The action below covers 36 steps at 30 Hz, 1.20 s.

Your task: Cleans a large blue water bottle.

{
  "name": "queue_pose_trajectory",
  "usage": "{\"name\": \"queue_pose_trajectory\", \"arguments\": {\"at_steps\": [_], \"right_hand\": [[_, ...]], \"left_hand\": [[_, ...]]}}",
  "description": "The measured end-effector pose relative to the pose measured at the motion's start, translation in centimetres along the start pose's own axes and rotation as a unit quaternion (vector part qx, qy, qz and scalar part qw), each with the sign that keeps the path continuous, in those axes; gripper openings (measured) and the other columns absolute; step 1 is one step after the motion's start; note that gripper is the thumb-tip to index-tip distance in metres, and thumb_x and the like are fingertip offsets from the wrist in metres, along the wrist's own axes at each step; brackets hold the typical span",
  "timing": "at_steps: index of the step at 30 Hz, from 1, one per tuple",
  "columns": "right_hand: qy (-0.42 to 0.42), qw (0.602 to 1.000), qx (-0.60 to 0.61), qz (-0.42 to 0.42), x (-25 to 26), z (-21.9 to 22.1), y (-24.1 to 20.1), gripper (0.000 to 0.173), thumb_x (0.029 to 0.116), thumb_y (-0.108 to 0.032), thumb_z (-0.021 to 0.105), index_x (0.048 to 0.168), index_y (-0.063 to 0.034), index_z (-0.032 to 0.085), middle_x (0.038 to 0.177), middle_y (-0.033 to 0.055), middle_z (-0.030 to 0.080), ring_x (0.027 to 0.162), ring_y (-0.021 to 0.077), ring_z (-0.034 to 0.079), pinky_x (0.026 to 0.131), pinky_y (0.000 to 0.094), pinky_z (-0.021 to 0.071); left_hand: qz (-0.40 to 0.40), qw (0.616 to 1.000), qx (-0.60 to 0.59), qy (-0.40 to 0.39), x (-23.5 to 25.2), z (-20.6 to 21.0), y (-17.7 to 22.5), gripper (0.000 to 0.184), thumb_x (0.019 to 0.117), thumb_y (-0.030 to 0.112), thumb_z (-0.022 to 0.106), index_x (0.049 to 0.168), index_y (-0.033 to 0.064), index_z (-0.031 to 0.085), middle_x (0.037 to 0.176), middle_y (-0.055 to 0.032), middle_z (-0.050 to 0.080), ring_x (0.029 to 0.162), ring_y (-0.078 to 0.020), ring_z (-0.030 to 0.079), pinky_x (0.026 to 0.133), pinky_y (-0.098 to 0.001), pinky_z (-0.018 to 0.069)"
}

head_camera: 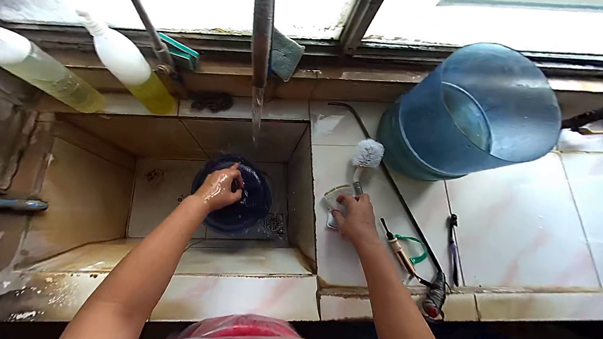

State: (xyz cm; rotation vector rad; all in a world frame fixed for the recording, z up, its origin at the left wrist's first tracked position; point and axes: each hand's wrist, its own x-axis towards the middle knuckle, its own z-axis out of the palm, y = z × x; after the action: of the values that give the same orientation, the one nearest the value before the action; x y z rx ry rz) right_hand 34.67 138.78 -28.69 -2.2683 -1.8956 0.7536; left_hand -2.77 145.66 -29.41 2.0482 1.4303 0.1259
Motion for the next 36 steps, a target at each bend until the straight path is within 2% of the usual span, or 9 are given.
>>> {"name": "queue_pose_trajectory", "arguments": {"at_steps": [5, 11, 15, 20, 24, 27, 30, 33, 36], "right_hand": [[0.083, 0.995, -0.043, 0.034, -1.6, 2.8, -1.6, 0.058, 0.0861, -0.045, 0.070, 0.133, -0.0102, 0.064, 0.139, 0.0315, 0.050, 0.128, 0.0512, 0.049, 0.105, 0.0623, 0.0423], [0.080, 0.968, 0.234, 0.034, -0.3, 4.9, -6.4, 0.037, 0.0880, -0.005, 0.059, 0.123, 0.0038, 0.065, 0.119, 0.0222, 0.062, 0.106, 0.0286, 0.062, 0.090, 0.0426, 0.0530], [0.028, 0.679, 0.729, 0.082, 2.6, 6.5, -16.2, 0.024, 0.1021, -0.008, 0.038, 0.124, -0.0064, 0.050, 0.095, 0.0080, 0.066, 0.083, 0.0159, 0.068, 0.073, 0.0357, 0.0599], [-0.062, 0.357, 0.931, 0.049, 5.9, 7.9, -23.4, 0.048, 0.1033, -0.045, 0.035, 0.130, -0.0097, 0.053, 0.123, 0.0210, 0.064, 0.112, 0.0422, 0.064, 0.092, 0.0676, 0.0518], [-0.099, 0.466, 0.879, -0.032, 4.6, 8.0, -24.9, 0.053, 0.0962, -0.041, 0.061, 0.138, -0.0104, 0.051, 0.123, 0.0240, 0.067, 0.109, 0.0414, 0.069, 0.089, 0.0566, 0.0593], [-0.045, 0.729, 0.683, -0.003, 1.8, 8.1, -27.1, 0.037, 0.0972, -0.017, 0.062, 0.128, -0.0005, 0.048, 0.086, 0.0096, 0.068, 0.067, 0.0158, 0.067, 0.064, 0.0324, 0.0593], [-0.016, 0.936, 0.351, 0.002, 0.2, 8.8, -29.4, 0.047, 0.0967, -0.026, 0.069, 0.131, 0.0047, 0.060, 0.110, 0.0162, 0.070, 0.092, 0.0197, 0.070, 0.086, 0.0382, 0.0584], [0.020, 0.974, 0.226, 0.003, 0.0, 9.9, -30.3, 0.044, 0.0991, -0.038, 0.062, 0.117, 0.0015, 0.071, 0.115, 0.0202, 0.072, 0.113, 0.0298, 0.068, 0.104, 0.0513, 0.0494], [0.051, 0.948, 0.304, 0.080, -0.5, 9.6, -30.6, 0.049, 0.1047, -0.042, 0.051, 0.106, 0.0024, 0.072, 0.095, 0.0157, 0.073, 0.086, 0.0236, 0.070, 0.081, 0.0457, 0.0574]], "left_hand": [[0.025, 0.998, -0.046, -0.037, -2.4, 0.9, -1.2, 0.017, 0.0885, 0.017, 0.070, 0.097, 0.0030, 0.070, 0.149, -0.0186, 0.053, 0.130, -0.0315, 0.060, 0.104, -0.0514, 0.0499], [0.094, 0.988, -0.112, 0.038, -2.2, 2.6, -2.4, 0.047, 0.0855, 0.027, 0.078, 0.123, 0.0013, 0.066, 0.157, -0.0234, 0.043, 0.143, -0.0352, 0.046, 0.117, -0.0470, 0.0375], [0.077, 0.971, -0.197, 0.109, -4.3, 2.6, -3.9, 0.092, 0.0834, 0.059, 0.074, 0.154, 0.0096, 0.044, 0.168, -0.0228, 0.018, 0.154, -0.0371, 0.023, 0.125, -0.0524, 0.0219], [-0.026, 0.918, -0.345, 0.194, -7.9, 1.3, -10.1, 0.075, 0.0898, 0.045, 0.070, 0.146, -0.0005, 0.051, 0.161, -0.0280, 0.032, 0.149, -0.0367, 0.036, 0.121, -0.0468, 0.0333], [-0.198, 0.828, -0.493, 0.177, -8.2, -1.6, -15.0, 0.068, 0.1004, 0.030, 0.064, 0.153, -0.0031, 0.036, 0.153, -0.0271, 0.043, 0.129, -0.0327, 0.056, 0.104, -0.0455, 0.0501], [-0.255, 0.777, -0.554, 0.155, -6.2, -3.8, -16.7, 0.062, 0.1047, 0.028, 0.058, 0.153, -0.0006, 0.034, 0.150, -0.0276, 0.045, 0.127, -0.0361, 0.058, 0.100, -0.0470, 0.0527], [-0.263, 0.690, -0.661, 0.136, -2.4, -7.3, -16.2, 0.057, 0.1086, 0.036, 0.048, 0.152, 0.0012, 0.037, 0.152, -0.0226, 0.043, 0.123, -0.0314, 0.061, 0.097, -0.0410, 0.0556], [-0.241, 0.572, -0.773, 0.129, 2.4, -12.1, -15.6, 0.072, 0.1077, 0.058, 0.027, 0.150, 0.0004, 0.034, 0.135, -0.0189, 0.055, 0.104, -0.0225, 0.065, 0.088, -0.0326, 0.0558], [-0.177, 0.421, -0.873, 0.172, 7.0, -16.8, -16.5, 0.082, 0.0976, 0.078, 0.019, 0.149, 0.0159, 0.034, 0.129, -0.0193, 0.058, 0.102, -0.0299, 0.067, 0.082, -0.0406, 0.0590]]}}
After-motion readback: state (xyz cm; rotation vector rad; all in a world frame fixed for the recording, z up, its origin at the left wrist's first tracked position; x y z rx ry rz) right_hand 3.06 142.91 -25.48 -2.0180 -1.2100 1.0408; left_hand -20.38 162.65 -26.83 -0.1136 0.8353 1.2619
